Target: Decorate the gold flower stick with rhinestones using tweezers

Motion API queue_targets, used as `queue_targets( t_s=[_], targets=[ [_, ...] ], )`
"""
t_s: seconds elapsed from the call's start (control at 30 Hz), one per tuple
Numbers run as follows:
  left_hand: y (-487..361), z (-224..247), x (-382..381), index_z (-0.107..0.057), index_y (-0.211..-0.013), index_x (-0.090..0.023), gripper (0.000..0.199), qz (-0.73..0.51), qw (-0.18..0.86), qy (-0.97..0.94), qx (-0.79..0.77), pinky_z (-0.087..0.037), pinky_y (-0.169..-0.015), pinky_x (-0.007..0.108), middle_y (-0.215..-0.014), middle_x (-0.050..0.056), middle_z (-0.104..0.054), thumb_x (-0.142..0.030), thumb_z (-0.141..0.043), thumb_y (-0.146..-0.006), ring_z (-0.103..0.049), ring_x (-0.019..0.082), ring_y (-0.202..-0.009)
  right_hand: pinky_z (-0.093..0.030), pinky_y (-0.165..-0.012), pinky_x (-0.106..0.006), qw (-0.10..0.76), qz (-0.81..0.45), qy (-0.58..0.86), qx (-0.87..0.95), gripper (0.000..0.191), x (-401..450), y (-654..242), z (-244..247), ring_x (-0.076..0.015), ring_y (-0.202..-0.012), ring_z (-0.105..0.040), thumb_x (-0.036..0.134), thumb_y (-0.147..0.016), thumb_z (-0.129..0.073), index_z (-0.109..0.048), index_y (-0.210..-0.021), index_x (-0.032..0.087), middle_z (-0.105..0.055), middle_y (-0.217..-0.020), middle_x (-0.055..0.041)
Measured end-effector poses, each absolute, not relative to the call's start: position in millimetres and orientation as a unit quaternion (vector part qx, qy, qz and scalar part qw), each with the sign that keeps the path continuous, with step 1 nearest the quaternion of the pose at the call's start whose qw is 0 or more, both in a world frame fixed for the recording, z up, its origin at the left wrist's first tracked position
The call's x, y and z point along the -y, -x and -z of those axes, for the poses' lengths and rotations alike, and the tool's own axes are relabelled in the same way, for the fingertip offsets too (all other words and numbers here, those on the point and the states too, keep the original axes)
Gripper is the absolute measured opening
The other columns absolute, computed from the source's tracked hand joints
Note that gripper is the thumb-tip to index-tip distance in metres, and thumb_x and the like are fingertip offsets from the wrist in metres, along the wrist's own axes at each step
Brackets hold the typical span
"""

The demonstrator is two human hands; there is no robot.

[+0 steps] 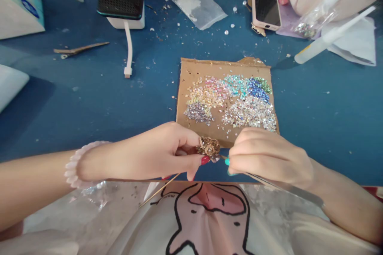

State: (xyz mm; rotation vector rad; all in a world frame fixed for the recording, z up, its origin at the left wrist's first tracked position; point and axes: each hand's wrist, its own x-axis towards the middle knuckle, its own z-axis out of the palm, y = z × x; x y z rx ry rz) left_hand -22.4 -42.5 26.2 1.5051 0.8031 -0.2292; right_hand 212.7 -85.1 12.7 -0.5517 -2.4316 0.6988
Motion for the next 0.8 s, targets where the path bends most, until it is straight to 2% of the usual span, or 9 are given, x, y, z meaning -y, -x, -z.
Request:
queue_targets(
  t_s=[0.57, 0.8],
  targets=[
    [24.8, -23.3, 44.1, -0.061, -0.064, -0.017, 0.028, 0.077, 0.648, -0.676, -0.342, -0.028, -0.035, 0.009, -0.049, -0.006, -0.05, -0.031, -0.054, -0.087, -0.045, 0.003, -0.04, -0.048, -0.07, -0.031, 0.265, -0.271, 0.215, 0.9, 0.014, 87.4, -212.8, -13.5, -0.0136, -0.079, -0.054, 0.005, -0.09, -0.049, -0.06, -0.095, 0.011, -0.067, -0.088, -0.0082],
    [21.8, -26.8, 42.6, -0.061, -0.065, -0.017, 0.027, 0.099, 0.643, -0.672, -0.354, -0.029, -0.037, 0.01, -0.05, -0.006, -0.05, -0.03, -0.054, -0.087, -0.046, 0.004, -0.042, -0.048, -0.07, -0.029, 0.264, -0.253, 0.216, 0.905, 0.015, 85.4, -213.8, -11.5, -0.0121, -0.079, -0.054, 0.009, -0.093, -0.045, -0.058, -0.097, 0.015, -0.066, -0.089, -0.0057]
  ],
)
